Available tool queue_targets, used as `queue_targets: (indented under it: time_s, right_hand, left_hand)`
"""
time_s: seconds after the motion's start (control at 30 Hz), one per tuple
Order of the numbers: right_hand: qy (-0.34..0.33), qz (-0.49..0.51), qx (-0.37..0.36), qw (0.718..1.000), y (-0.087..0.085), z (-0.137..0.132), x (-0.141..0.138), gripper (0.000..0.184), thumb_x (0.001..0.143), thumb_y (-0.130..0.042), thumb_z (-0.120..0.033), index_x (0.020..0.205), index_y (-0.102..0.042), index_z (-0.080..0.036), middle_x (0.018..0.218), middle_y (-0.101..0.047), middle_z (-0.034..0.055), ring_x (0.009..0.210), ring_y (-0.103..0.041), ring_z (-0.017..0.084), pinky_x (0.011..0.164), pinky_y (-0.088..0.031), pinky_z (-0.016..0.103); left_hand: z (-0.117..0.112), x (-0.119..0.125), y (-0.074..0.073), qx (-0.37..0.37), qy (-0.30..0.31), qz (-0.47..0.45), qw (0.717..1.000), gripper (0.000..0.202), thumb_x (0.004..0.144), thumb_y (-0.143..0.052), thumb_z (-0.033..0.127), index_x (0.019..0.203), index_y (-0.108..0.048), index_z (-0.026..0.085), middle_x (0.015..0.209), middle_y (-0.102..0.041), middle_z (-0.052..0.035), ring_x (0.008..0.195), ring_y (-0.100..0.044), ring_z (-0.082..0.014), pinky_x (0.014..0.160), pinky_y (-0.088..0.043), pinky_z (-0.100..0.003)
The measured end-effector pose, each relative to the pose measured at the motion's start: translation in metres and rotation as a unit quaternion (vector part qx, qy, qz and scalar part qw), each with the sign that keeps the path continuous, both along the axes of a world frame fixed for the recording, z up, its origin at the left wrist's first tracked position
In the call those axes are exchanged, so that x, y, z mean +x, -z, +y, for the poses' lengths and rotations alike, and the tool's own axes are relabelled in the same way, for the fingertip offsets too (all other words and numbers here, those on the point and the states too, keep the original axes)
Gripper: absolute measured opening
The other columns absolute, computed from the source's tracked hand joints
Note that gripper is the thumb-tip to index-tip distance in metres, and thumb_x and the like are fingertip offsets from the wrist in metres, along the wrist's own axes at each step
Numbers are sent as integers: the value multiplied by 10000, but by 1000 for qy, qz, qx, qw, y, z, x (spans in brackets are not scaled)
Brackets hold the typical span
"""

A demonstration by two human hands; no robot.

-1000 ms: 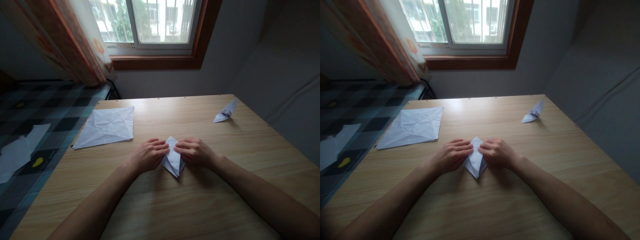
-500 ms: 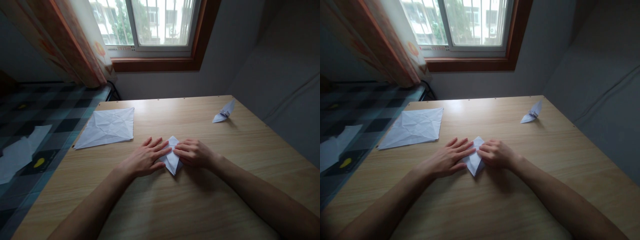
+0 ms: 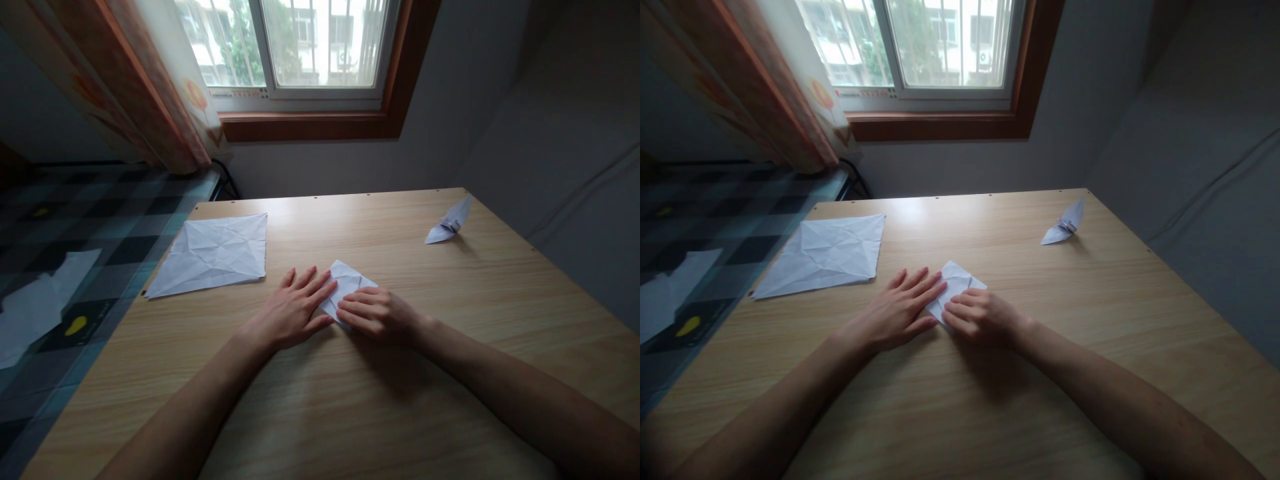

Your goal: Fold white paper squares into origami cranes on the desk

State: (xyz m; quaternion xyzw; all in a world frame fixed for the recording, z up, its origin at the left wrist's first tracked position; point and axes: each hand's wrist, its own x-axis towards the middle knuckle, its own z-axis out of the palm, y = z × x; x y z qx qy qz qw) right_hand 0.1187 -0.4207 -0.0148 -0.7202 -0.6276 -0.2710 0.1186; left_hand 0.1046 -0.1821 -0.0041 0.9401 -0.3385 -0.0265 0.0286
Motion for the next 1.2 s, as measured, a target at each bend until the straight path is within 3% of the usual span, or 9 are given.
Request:
queue_targets:
  time_s: [0.27, 0.37, 0.47, 0.6, 0.73, 0.83, 0.93, 1.03, 1.2]
  right_hand:
    - [-13, -5, 19, 1000, -3, -2, 0, 231, 982, -439, -122, 939, -665, -106, 917, -728, 97, 801, -664, 173, 687, -521, 311]
    - [-13, 27, 29, 999, -1, -4, 1, 213, 980, -444, -128, 952, -654, -111, 893, -728, 96, 804, -669, 176, 677, -518, 304]
    - [-8, 82, 55, 995, 3, -5, 3, 197, 977, -447, -133, 958, -643, -134, 885, -731, 88, 803, -674, 171, 698, -525, 296]
    - [25, 170, 125, 977, 9, -2, 5, 140, 961, -501, -168, 960, -641, -172, 878, -735, 70, 778, -680, 160, 713, -524, 277]
    - [70, 245, 183, 949, 12, 0, 8, 124, 953, -529, -209, 929, -648, -186, 817, -724, 50, 718, -667, 155, 683, -506, 263]
    - [105, 292, 159, 937, 11, -2, 13, 140, 880, -653, -295, 967, -651, -185, 876, -718, 68, 797, -663, 194, 742, -510, 308]
    - [141, 317, 121, 930, 11, -4, 18, 192, 791, -748, -253, 948, -660, -185, 959, -711, 83, 919, -650, 232, 832, -501, 364]
    - [162, 327, 122, 923, 13, -5, 20, 77, 803, -709, -140, 842, -671, -195, 970, -715, 60, 926, -651, 211, 857, -493, 359]
    - [163, 305, 131, 929, 19, -3, 21, 103, 822, -675, -104, 787, -687, -200, 943, -730, 40, 896, -666, 186, 846, -496, 326]
  left_hand:
    - [2, 1, 3, -20, 21, -42, 999, 660, 935, -387, 602, 1448, -401, 188, 1542, -338, -109, 1428, -280, -349, 1140, -206, -551]
    - [1, 1, 2, -49, 54, -72, 995, 578, 945, -438, 519, 1389, -472, 151, 1506, -401, -129, 1408, -337, -316, 1157, -220, -516]
    - [-1, 2, 0, -89, 112, -69, 987, 444, 970, -434, 400, 1313, -542, 139, 1412, -525, -126, 1327, -469, -262, 1134, -323, -441]
    - [-5, 7, 6, -163, 142, -71, 974, 374, 962, -468, 407, 1175, -637, 150, 1262, -649, -115, 1210, -587, -250, 1065, -436, -401]
    - [-10, 10, 16, -257, 98, -99, 956, 216, 958, -494, 270, 971, -692, 183, 1101, -728, -61, 1060, -676, -191, 987, -504, -325]
    - [-13, 10, 17, -293, 56, -85, 951, 206, 944, -498, 233, 863, -680, 180, 1012, -741, -54, 986, -696, -180, 891, -543, -289]
    - [-14, 9, 13, -297, 17, -52, 953, 221, 942, -488, 243, 833, -668, 176, 988, -726, -69, 921, -697, -173, 827, -544, -271]
    - [-14, 8, 8, -298, -17, -24, 954, 260, 949, -468, 271, 799, -657, 177, 970, -708, -75, 849, -686, -156, 776, -529, -256]
    - [-14, 7, 9, -279, -35, -37, 959, 219, 937, -486, 290, 877, -667, 182, 817, -689, -47, 708, -642, -140, 679, -488, -247]
